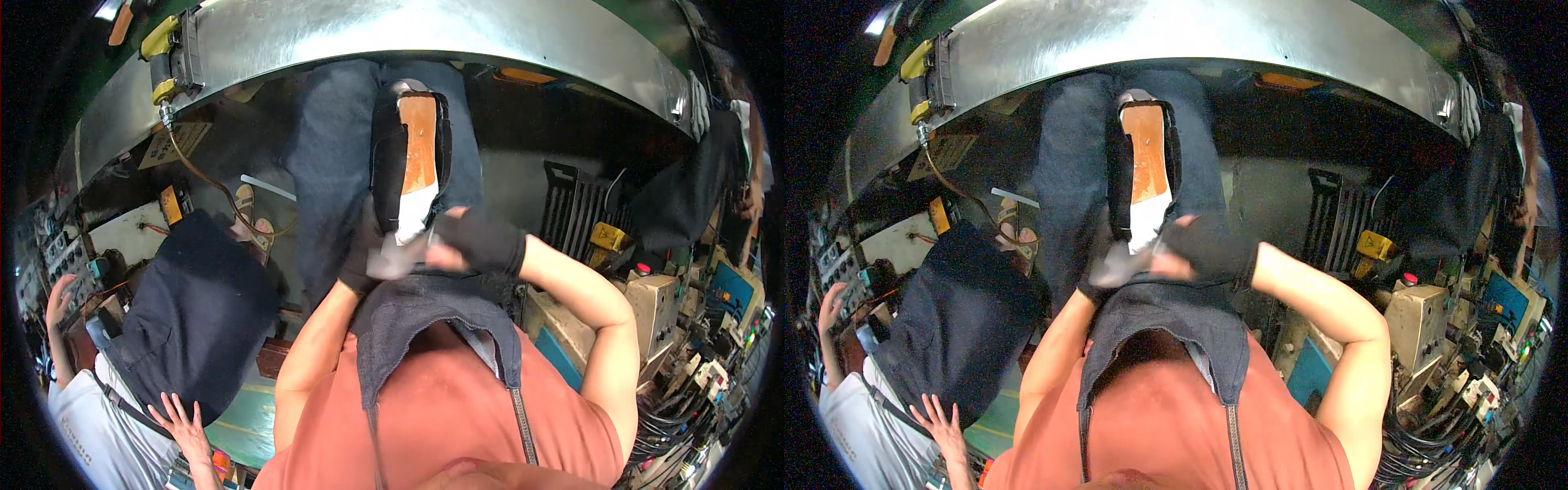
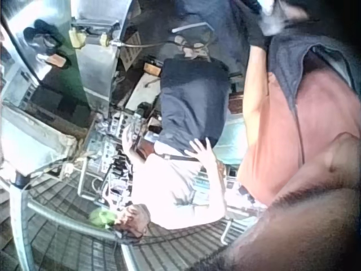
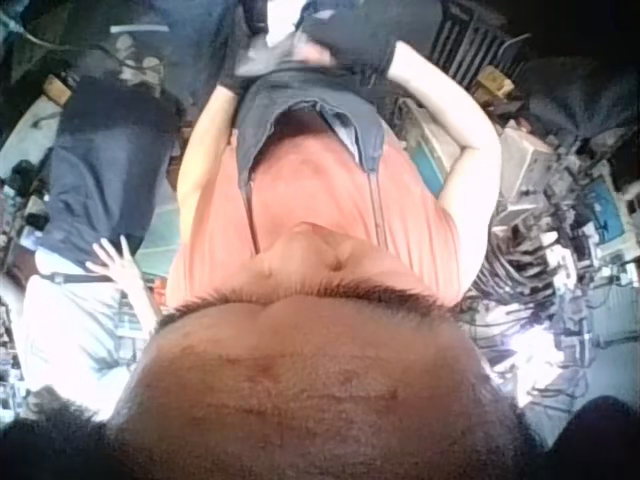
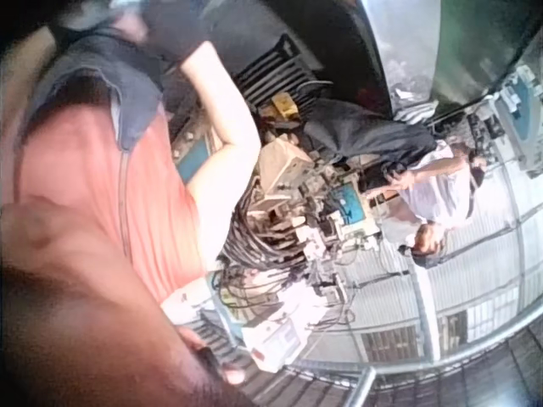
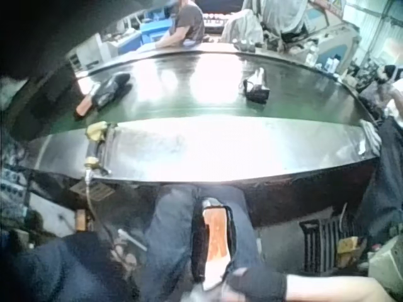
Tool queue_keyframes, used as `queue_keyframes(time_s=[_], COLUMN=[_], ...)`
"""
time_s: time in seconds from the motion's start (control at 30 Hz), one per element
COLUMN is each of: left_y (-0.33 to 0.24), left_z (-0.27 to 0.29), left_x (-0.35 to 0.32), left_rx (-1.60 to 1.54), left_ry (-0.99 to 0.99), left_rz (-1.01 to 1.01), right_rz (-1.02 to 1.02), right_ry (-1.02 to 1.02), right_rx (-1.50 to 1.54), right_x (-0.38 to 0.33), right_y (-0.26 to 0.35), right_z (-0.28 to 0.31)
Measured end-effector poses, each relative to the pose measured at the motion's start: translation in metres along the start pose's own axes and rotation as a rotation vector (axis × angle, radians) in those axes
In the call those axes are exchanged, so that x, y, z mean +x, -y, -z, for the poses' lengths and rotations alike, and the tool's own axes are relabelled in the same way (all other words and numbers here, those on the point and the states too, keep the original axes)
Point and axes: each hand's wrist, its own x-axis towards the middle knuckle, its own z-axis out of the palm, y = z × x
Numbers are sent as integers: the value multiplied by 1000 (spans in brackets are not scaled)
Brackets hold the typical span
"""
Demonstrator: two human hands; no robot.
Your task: The person uses a metal scraper to remove material from the sole of a black shoe held on their lap. They repeatedly scrape the sole and then place the shoe on a metal table. The person then picks up another shoe and repeats the scraping process.
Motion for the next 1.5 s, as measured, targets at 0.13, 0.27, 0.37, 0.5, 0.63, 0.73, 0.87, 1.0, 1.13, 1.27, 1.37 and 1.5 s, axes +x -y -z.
queue_keyframes(time_s=[0.13, 0.27, 0.37, 0.5, 0.63, 0.73, 0.87, 1.0, 1.13, 1.27, 1.37, 1.5], left_y=[-6, -67, -66, -21, -13, -13, 9, 14, 40, 90, 88, 48], left_z=[18, 124, 132, 39, 5, 2, -9, -23, -21, -13, 4, 47], left_x=[-13, -25, 0, 43, 13, 1, 23, 33, 36, 23, 32, 43], left_rx=[-37, 2, -50, 117, 32, -266, -1098, -219, 101, -32, -327, 196], left_ry=[-103, -46, -435, -334, -147, -15, -99, -385, -426, -343, -255, 59], left_rz=[220, 353, 80, -81, 72, 113, 465, 9, 31, 41, 402, 226], right_rz=[-387, -425, -487, -546, -445, -321, -310, -706, -208, -321, 337, -54], right_ry=[162, -50, -84, -104, -163, 141, 90, 608, 390, 338, 52, 57], right_rx=[-43, -1, 141, 367, 583, 101, -524, 481, -279, -661, -193, -33], right_x=[-53, -86, -75, -53, -41, -3, 15, 13, 25, 41, 31, 5], right_y=[-9, 18, 33, 35, 9, 0, 26, -28, -21, 80, 42, -34], right_z=[32, 48, 45, 31, 22, 50, 39, 82, 79, 45, 18, 23])
